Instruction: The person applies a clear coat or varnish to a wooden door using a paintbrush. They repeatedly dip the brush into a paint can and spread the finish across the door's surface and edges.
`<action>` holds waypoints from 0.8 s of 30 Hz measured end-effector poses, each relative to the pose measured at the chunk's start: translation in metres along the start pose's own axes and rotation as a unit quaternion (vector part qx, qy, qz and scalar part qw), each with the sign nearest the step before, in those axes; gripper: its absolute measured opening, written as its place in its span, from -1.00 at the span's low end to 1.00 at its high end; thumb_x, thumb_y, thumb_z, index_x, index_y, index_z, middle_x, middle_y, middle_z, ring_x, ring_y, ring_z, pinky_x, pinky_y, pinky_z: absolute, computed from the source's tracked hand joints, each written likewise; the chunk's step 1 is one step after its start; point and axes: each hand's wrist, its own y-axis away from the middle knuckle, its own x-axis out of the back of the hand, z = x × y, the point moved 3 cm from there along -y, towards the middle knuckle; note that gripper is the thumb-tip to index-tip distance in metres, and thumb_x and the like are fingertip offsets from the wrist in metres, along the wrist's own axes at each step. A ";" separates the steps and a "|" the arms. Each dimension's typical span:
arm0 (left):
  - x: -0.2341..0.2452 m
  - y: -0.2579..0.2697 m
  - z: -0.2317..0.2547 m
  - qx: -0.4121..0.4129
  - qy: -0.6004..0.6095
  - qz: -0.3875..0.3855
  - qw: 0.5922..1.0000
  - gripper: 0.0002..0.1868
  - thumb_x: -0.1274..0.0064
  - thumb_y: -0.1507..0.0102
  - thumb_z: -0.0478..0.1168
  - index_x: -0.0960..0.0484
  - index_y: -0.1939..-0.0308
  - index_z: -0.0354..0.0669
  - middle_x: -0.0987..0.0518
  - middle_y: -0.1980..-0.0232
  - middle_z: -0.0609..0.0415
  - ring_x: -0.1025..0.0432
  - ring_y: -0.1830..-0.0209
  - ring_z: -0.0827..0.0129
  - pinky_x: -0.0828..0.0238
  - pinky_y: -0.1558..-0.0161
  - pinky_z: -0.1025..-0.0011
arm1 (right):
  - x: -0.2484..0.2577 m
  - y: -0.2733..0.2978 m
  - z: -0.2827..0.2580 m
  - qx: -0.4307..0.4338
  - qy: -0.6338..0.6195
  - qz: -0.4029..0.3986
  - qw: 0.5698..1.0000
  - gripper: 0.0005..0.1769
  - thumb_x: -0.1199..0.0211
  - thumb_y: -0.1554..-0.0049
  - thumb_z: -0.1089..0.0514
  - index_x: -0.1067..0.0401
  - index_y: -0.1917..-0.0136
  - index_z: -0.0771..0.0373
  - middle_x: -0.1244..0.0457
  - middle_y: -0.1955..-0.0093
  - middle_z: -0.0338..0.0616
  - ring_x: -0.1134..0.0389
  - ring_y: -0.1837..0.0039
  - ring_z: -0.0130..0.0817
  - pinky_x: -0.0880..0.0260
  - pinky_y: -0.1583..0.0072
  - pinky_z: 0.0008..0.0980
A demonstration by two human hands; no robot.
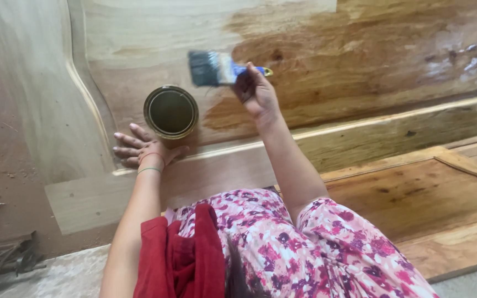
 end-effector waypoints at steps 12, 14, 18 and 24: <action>-0.026 -0.041 -0.007 0.017 -0.017 0.007 1.000 0.85 -0.45 0.21 0.44 0.79 -0.54 -0.18 0.87 -0.44 -0.52 0.79 -0.46 -0.61 0.59 -0.45 -0.41 | 0.078 -0.083 -0.205 0.418 0.373 0.070 0.825 -0.77 -0.30 -0.19 0.28 -0.31 -0.07 0.27 -0.34 0.06 -0.02 -0.53 0.17 -0.25 -0.72 0.16 -0.44; -0.029 -0.047 -0.009 0.019 -0.016 0.012 1.000 0.87 -0.45 0.23 0.45 0.79 -0.54 -0.16 0.87 -0.45 -0.51 0.80 -0.46 -0.60 0.58 -0.45 -0.42 | 0.101 -0.078 -0.255 0.499 0.428 0.115 0.745 -0.84 -0.33 -0.19 0.25 -0.40 -0.02 0.26 -0.38 0.15 -0.08 -0.49 0.22 -0.34 -0.61 0.25 -0.48; -0.029 -0.046 -0.010 0.027 -0.011 0.019 0.999 0.88 -0.48 0.26 0.42 0.78 -0.56 -0.14 0.87 -0.46 -0.49 0.81 -0.48 -0.54 0.60 -0.46 -0.38 | 0.087 -0.051 -0.300 0.663 0.566 0.201 0.446 -0.93 -0.10 -0.29 0.17 -0.29 -0.05 0.15 -0.37 0.13 -0.14 -0.51 0.16 -0.40 -0.69 0.14 -0.55; -0.035 -0.056 -0.013 0.039 -0.017 0.014 0.999 0.93 -0.48 0.31 0.46 0.83 -0.53 -0.08 0.89 -0.45 -0.46 0.81 -0.48 -0.54 0.59 -0.47 -0.38 | 0.003 -0.088 -0.140 0.643 0.652 0.039 0.400 -0.96 -0.17 -0.25 0.21 -0.41 0.00 0.12 -0.40 0.08 0.02 -0.49 0.22 -0.29 -0.67 0.23 -0.47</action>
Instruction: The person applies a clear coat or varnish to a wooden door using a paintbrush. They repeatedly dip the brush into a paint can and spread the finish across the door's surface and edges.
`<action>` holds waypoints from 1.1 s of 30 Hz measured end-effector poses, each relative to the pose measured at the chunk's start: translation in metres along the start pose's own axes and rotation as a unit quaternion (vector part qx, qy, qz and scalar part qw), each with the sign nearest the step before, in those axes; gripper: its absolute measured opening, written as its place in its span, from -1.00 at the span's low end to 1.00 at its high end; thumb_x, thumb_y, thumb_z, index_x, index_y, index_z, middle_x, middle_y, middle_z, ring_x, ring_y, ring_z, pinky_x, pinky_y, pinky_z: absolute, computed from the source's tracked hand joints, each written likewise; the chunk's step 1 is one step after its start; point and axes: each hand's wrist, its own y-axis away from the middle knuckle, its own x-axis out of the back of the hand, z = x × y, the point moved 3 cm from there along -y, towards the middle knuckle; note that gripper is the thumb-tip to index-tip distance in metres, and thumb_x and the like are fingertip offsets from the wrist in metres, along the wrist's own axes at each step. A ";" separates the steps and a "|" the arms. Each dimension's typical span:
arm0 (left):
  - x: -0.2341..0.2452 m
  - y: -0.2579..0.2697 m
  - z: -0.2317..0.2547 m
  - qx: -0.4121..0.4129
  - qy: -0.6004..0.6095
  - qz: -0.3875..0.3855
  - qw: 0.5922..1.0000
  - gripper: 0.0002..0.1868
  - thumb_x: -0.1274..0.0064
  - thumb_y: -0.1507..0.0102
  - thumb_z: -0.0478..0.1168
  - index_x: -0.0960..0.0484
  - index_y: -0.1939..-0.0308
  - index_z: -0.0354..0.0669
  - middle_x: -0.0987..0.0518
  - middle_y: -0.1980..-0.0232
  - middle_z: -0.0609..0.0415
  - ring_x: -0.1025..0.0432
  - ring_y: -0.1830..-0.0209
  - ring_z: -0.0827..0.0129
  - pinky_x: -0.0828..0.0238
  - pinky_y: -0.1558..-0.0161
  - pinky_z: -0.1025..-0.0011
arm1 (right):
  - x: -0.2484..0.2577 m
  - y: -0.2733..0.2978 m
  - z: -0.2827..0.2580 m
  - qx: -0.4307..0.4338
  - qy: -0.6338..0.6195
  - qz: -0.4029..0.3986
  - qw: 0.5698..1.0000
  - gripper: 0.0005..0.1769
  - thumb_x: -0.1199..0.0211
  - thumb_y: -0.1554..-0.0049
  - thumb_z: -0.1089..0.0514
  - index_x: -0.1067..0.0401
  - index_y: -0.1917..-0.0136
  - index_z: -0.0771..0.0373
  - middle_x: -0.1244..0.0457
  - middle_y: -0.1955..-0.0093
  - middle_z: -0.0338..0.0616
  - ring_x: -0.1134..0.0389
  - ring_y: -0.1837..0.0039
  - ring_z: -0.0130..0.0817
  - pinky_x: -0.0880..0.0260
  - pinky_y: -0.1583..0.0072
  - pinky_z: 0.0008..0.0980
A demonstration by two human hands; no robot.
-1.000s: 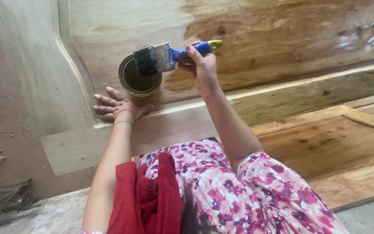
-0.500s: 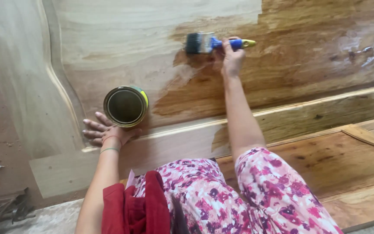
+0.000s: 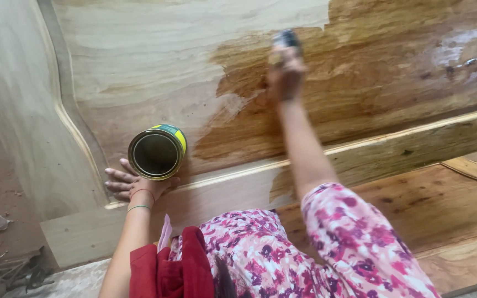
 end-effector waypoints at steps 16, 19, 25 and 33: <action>0.027 0.035 0.015 0.034 -0.019 -0.030 0.999 0.86 -0.61 0.21 0.17 0.77 -0.57 0.01 0.71 -0.59 -0.33 0.69 -0.55 -0.46 0.60 -0.52 -0.33 | 0.052 0.050 -0.020 -0.282 -0.320 -0.006 0.904 -0.77 -0.42 -0.08 0.32 -0.47 0.05 0.10 -0.36 0.19 -0.24 -0.40 0.10 -0.43 -0.41 -0.03 -0.38; 0.026 0.037 0.014 0.031 -0.021 -0.031 0.999 0.81 -0.55 0.18 0.22 0.77 -0.58 0.02 0.71 -0.59 -0.31 0.70 -0.55 -0.45 0.58 -0.54 -0.29 | 0.115 0.068 0.105 -0.249 -0.098 0.070 0.961 -0.76 -0.42 -0.06 0.40 -0.43 0.09 0.18 -0.31 0.13 -0.13 -0.39 0.01 -0.21 -0.31 -0.17 -0.21; 0.016 0.028 0.007 0.037 -0.017 -0.030 0.999 0.81 -0.54 0.16 0.22 0.80 -0.56 0.02 0.73 -0.58 -0.31 0.73 -0.55 -0.43 0.60 -0.54 -0.28 | 0.165 0.035 0.177 -0.126 0.175 0.221 0.951 -0.83 -0.47 -0.10 0.19 -0.53 0.05 0.09 -0.40 0.13 -0.23 -0.50 0.07 -0.24 -0.44 -0.05 -0.33; -0.011 -0.015 -0.007 0.031 -0.039 0.018 0.999 0.92 -0.39 0.38 0.56 0.79 -0.58 0.09 0.87 -0.50 -0.34 0.73 -0.54 -0.50 0.60 -0.50 -0.31 | -0.010 0.040 -0.094 -0.480 -0.656 -0.073 0.578 -0.88 -0.20 -0.06 0.13 -0.48 0.16 0.18 -0.33 -0.01 -0.08 -0.32 0.15 -0.42 -0.42 0.13 -0.41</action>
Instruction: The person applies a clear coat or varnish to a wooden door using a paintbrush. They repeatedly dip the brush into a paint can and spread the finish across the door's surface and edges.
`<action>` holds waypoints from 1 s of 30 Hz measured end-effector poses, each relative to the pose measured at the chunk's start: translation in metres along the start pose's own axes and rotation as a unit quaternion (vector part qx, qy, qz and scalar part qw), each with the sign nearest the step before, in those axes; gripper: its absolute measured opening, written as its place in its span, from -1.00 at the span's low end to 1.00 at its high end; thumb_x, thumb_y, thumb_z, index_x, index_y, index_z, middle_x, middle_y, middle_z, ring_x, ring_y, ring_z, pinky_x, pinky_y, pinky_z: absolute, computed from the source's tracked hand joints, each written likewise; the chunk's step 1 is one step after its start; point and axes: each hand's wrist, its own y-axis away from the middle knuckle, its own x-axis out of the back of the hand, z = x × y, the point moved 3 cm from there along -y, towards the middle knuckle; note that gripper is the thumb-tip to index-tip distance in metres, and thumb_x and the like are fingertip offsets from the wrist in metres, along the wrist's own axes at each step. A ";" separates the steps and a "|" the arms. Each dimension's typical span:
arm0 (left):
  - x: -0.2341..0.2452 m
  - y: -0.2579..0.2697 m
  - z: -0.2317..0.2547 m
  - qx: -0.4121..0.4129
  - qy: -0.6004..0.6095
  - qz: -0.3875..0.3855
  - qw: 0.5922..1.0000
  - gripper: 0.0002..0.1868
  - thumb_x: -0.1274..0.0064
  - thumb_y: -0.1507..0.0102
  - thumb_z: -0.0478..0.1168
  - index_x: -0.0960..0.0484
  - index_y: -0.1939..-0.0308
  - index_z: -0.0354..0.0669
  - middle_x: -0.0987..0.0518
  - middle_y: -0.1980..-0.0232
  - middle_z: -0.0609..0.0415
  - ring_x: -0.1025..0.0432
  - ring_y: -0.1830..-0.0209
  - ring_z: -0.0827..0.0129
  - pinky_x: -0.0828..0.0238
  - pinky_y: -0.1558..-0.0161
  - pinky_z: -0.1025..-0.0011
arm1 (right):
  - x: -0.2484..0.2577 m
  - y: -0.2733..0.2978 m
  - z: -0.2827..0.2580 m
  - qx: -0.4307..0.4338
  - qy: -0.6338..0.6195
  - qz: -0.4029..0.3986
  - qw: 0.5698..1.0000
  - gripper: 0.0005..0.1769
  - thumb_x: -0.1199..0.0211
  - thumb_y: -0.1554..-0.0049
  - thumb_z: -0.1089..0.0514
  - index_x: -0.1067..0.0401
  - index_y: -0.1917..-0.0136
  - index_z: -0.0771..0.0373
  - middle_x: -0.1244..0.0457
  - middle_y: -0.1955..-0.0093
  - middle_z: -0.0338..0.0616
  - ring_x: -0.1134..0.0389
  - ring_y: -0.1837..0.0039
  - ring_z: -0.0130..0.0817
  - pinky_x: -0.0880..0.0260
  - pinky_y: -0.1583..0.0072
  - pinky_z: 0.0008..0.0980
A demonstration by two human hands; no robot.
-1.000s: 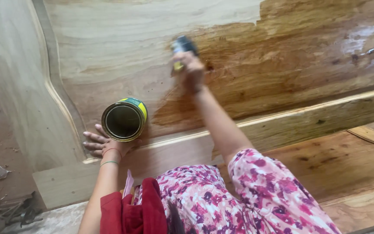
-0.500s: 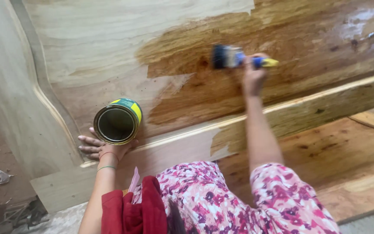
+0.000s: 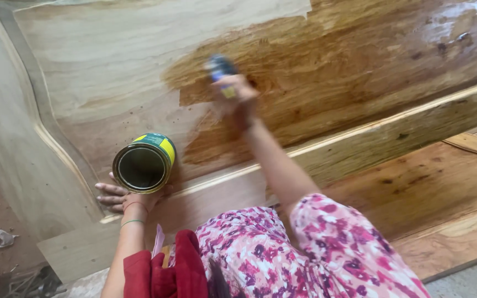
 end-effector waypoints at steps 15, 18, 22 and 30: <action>-0.010 -0.013 -0.004 0.004 0.023 -0.006 1.000 0.99 -0.55 0.42 0.40 0.82 -0.57 0.15 0.94 -0.46 -0.29 0.79 -0.53 -0.45 0.60 -0.50 -0.30 | 0.166 -0.104 -0.180 0.464 0.573 0.196 0.646 -0.89 -0.24 -0.22 0.25 -0.36 -0.02 0.16 -0.31 0.06 -0.16 -0.38 0.09 -0.28 -0.46 0.04 -0.33; -0.001 -0.001 -0.001 0.009 0.011 -0.015 1.000 0.97 -0.48 0.43 0.48 0.79 -0.58 0.16 0.90 -0.50 -0.28 0.75 -0.55 -0.43 0.48 -0.51 -0.31 | 0.179 -0.107 -0.226 0.510 0.587 0.242 0.581 -0.90 -0.26 -0.19 0.21 -0.41 0.01 0.19 -0.43 0.19 -0.19 -0.47 0.24 -0.37 -0.50 0.19 -0.40; -0.009 -0.011 -0.006 0.003 0.009 -0.011 1.000 1.01 -0.50 0.45 0.50 0.82 -0.56 0.05 0.91 -0.48 -0.35 0.78 -0.53 -0.48 0.63 -0.49 -0.30 | 0.128 -0.140 -0.166 0.536 0.648 0.232 0.489 -0.88 -0.10 -0.28 0.07 -0.41 0.01 0.08 -0.33 0.08 -0.29 -0.44 0.18 -0.45 -0.57 0.17 -0.48; -0.014 -0.013 -0.006 0.000 0.002 0.019 1.000 0.99 -0.47 0.44 0.52 0.83 -0.56 0.10 0.91 -0.49 -0.32 0.74 -0.56 -0.44 0.59 -0.51 -0.24 | -0.079 -0.114 0.035 0.509 0.555 -0.102 0.650 -0.91 -0.15 -0.20 0.23 -0.37 0.02 0.06 -0.42 0.00 -0.05 -0.52 0.13 -0.25 -0.65 0.18 -0.44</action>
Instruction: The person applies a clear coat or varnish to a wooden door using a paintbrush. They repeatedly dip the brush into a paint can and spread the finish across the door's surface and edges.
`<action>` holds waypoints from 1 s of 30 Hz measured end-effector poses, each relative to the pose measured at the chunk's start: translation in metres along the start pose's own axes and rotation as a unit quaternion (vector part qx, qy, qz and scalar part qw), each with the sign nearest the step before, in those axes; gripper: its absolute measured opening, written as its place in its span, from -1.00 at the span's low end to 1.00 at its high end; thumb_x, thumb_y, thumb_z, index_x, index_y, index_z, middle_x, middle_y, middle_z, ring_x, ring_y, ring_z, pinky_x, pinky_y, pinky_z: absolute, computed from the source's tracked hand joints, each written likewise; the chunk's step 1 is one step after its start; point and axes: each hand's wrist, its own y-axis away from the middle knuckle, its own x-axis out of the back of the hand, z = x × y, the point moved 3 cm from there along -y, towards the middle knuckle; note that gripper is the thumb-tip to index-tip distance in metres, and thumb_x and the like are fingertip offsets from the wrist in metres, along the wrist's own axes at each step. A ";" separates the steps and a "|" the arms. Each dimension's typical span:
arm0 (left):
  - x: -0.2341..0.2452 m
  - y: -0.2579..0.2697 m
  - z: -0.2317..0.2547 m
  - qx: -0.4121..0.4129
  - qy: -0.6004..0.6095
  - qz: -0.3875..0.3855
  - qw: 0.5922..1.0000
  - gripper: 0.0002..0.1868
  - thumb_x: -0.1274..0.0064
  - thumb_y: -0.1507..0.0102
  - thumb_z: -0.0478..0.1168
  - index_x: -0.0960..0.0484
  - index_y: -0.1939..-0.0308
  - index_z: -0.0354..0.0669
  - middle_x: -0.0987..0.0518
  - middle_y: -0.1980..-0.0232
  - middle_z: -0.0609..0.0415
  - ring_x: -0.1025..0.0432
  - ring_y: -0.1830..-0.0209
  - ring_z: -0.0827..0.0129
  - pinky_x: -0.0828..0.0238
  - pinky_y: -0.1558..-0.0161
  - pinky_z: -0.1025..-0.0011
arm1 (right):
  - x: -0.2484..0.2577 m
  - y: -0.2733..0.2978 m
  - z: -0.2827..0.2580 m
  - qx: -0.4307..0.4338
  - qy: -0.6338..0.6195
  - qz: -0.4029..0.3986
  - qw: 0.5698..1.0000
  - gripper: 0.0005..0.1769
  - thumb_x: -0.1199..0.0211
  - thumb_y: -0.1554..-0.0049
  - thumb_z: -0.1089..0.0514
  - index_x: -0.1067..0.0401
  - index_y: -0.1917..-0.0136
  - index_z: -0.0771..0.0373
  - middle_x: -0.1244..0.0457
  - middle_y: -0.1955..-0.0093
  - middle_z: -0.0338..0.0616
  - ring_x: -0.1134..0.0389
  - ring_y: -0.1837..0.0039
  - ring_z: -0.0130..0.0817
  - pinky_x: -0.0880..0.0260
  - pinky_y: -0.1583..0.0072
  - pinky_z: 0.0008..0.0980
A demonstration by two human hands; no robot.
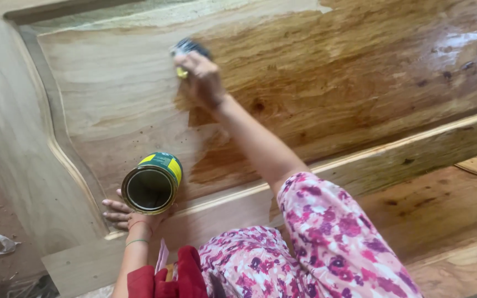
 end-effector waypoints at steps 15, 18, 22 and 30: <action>-0.034 -0.037 -0.014 0.029 0.014 0.012 0.999 0.87 -0.60 0.24 0.22 0.78 -0.57 0.15 0.91 -0.49 -0.29 0.79 -0.53 -0.41 0.45 -0.50 -0.35 | 0.279 0.000 0.314 -0.144 0.286 0.187 0.929 -0.76 -0.30 -0.16 0.01 -0.50 0.20 0.22 -0.43 0.33 -0.20 -0.45 0.34 -0.33 -0.48 0.24 -0.36; -0.010 -0.016 -0.007 0.018 0.030 -0.030 0.999 1.04 -0.64 0.46 0.34 0.80 -0.57 0.13 0.97 -0.45 -0.29 0.77 -0.54 -0.44 0.54 -0.50 -0.34 | 0.279 -0.034 0.285 -0.045 0.321 0.164 0.932 -0.91 -0.27 -0.18 0.20 -0.49 0.01 0.07 -0.45 0.25 -0.31 -0.47 0.25 -0.53 -0.56 0.20 -0.55; -0.001 -0.003 -0.003 0.016 0.036 -0.022 0.999 1.00 -0.61 0.44 0.34 0.77 -0.59 0.17 0.98 -0.46 -0.19 0.77 -0.56 -0.38 0.46 -0.52 -0.29 | 0.154 -0.043 0.216 -0.076 0.175 0.137 0.972 -0.68 -0.09 -0.31 0.04 -0.46 0.22 0.20 -0.29 0.41 -0.25 -0.28 0.40 -0.50 -0.36 0.35 -0.58; -0.012 -0.015 -0.006 0.006 -0.004 0.001 1.000 0.96 -0.40 0.44 0.57 0.76 -0.58 0.10 0.91 -0.50 -0.30 0.70 -0.56 -0.47 0.48 -0.49 -0.33 | -0.025 -0.046 0.031 -0.054 -0.105 0.023 0.993 -0.94 -0.22 -0.21 0.25 -0.44 0.02 0.24 -0.42 0.05 -0.07 -0.53 0.22 -0.39 -0.73 0.21 -0.63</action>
